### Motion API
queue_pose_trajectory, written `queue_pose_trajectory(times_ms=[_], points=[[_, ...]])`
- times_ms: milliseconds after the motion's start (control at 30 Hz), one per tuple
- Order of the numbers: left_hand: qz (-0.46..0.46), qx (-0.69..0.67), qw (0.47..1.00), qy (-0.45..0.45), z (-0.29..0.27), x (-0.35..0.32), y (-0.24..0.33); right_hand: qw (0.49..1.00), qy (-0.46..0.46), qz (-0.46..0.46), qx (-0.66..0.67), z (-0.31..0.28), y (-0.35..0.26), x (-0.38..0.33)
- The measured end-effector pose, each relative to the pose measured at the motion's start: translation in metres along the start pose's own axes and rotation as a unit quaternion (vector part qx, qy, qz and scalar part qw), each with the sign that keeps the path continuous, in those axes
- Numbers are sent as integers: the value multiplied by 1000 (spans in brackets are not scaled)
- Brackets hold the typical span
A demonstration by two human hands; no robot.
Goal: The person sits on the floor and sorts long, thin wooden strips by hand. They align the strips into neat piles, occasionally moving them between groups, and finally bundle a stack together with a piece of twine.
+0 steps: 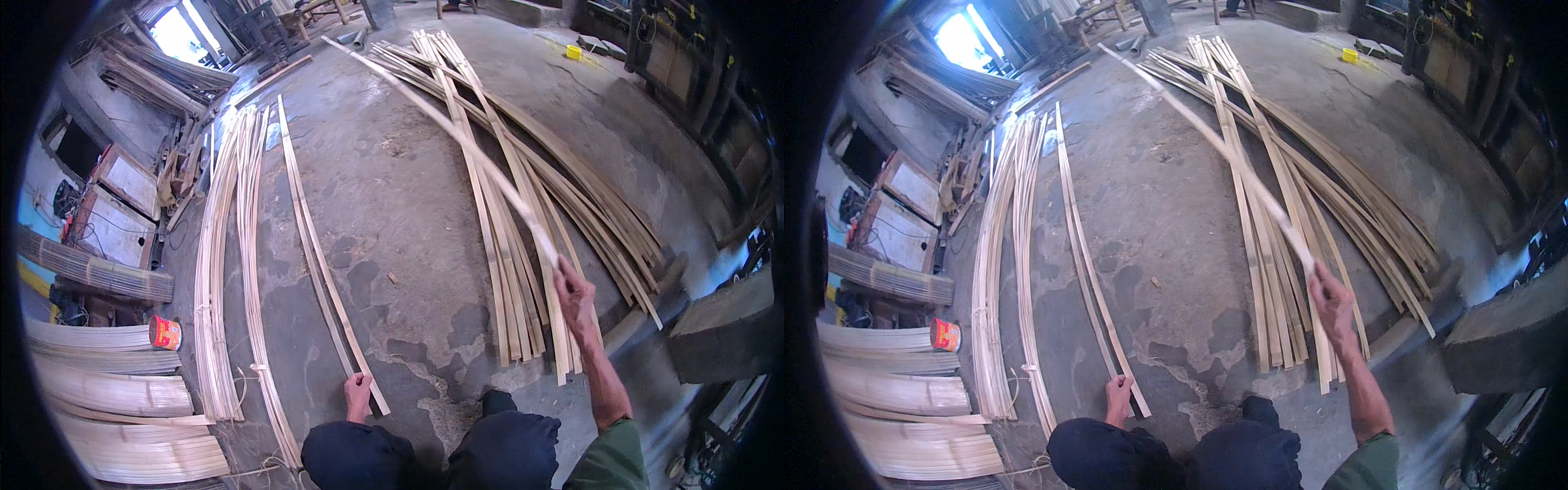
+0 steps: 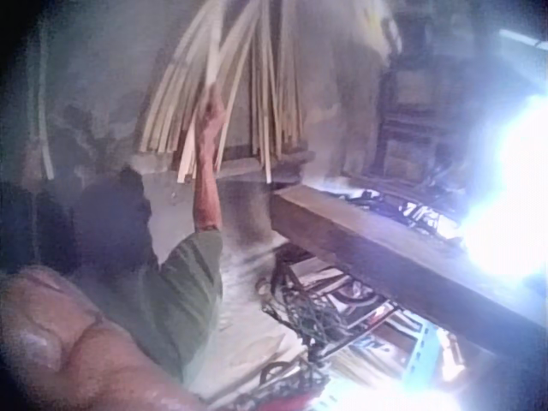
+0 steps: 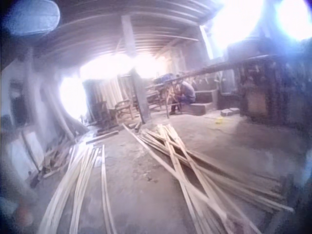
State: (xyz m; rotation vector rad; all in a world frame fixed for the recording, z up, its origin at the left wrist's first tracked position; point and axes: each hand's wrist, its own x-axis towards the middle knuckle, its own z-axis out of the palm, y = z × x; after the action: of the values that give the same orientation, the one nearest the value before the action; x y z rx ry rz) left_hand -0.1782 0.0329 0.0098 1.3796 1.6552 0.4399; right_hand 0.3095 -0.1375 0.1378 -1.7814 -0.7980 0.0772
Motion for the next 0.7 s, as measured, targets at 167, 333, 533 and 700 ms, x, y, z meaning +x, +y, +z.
queue_pose_trajectory(times_ms=[167, 333, 533, 700], points=[[18, 15, 1000, 8, -1, 11, -26, 986, -12, 17, -165, -72, 61, 28], [8, 41, 999, 11, -9, 21, -42, 951, -34, 45, -304, -132, 90, 60], [-21, 17, 1000, -13, -7, 6, -14, 931, -73, 35, -356, -183, 106, 82], [-18, 10, 999, -35, -11, 1, -6, 931, -54, -7, -360, -204, 128, 88]])
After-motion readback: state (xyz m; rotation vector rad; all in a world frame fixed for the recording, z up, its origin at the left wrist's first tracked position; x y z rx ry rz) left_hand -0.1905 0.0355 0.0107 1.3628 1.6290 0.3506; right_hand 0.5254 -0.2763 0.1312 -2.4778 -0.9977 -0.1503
